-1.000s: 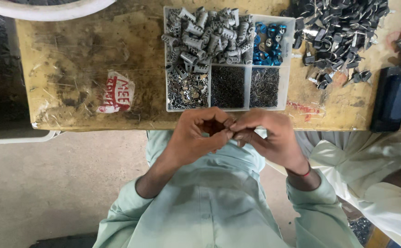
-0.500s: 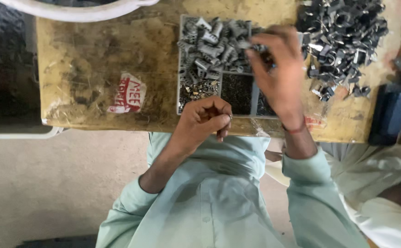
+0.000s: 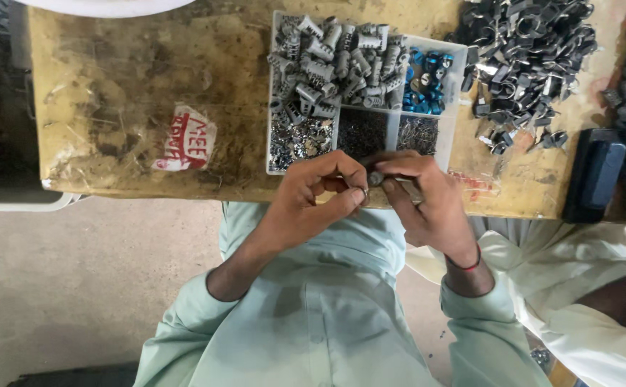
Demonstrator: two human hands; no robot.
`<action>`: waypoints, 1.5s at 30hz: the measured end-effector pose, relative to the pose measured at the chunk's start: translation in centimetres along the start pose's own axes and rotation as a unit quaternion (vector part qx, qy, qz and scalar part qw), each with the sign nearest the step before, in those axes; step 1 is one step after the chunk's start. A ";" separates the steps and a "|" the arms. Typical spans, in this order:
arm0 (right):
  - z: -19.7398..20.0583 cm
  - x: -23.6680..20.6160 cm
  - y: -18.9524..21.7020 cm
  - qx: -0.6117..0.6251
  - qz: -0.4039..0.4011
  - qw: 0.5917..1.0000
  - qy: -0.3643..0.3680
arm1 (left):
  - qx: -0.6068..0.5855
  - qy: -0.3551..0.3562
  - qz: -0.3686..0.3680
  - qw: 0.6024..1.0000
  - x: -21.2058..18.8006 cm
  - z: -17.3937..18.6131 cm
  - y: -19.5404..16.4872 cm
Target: The person assembles small hardware components by hand at a workbench. They repeatedly pick a grey plastic piece, insert a metal pin, and add a blue cap, then place the assembled unit on the table. The process is repeated with multiple components.
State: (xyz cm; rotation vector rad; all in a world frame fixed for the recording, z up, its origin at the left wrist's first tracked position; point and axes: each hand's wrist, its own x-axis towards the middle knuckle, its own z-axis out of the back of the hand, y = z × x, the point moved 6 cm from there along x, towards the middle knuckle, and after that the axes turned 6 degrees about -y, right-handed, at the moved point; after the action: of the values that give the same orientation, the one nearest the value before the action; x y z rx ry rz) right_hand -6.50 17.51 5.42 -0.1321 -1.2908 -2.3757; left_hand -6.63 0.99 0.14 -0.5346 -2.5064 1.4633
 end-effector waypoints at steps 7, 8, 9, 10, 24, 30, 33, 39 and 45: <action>0.5 -0.6 0.8 -0.056 0.026 0.998 -0.019 | -0.019 -0.029 0.060 0.998 -0.4 -0.4 0.5; 0.3 -0.5 0.6 -0.031 0.023 0.999 -0.020 | -0.066 -0.016 0.072 0.995 -0.4 -0.6 0.6; 0.4 -0.4 0.4 -0.006 0.020 1.000 -0.021 | -0.112 -0.002 0.085 0.990 -0.4 -0.9 0.7; 0.6 -0.3 0.1 0.019 0.015 0.999 -0.023 | -0.109 -0.008 0.089 0.990 -0.4 -0.9 0.8; 0.7 -0.6 1.6 -0.098 -0.020 0.994 -0.035 | 0.127 -0.119 0.070 0.982 -0.2 0.3 0.7; 0.4 -0.3 1.5 -0.088 -0.009 0.996 -0.030 | 0.107 -0.106 0.063 0.987 -0.1 0.7 1.0; 0.3 -0.1 1.6 -0.084 0.010 0.996 -0.031 | 0.082 -0.108 0.067 0.988 -0.1 1.1 1.3; 0.0 -0.1 2.8 -0.116 0.052 0.991 -0.030 | 0.037 -0.121 0.074 0.989 -0.8 1.4 1.6; 0.5 -0.1 3.6 -0.148 0.077 0.986 0.022 | 0.011 -0.126 0.121 0.985 -1.0 0.8 1.4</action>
State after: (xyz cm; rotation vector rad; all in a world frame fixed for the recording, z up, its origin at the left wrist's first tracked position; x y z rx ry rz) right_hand -4.95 16.30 8.48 -0.2562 -0.8662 -2.4072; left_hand -5.72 0.59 -1.47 -0.7126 -2.6896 1.7418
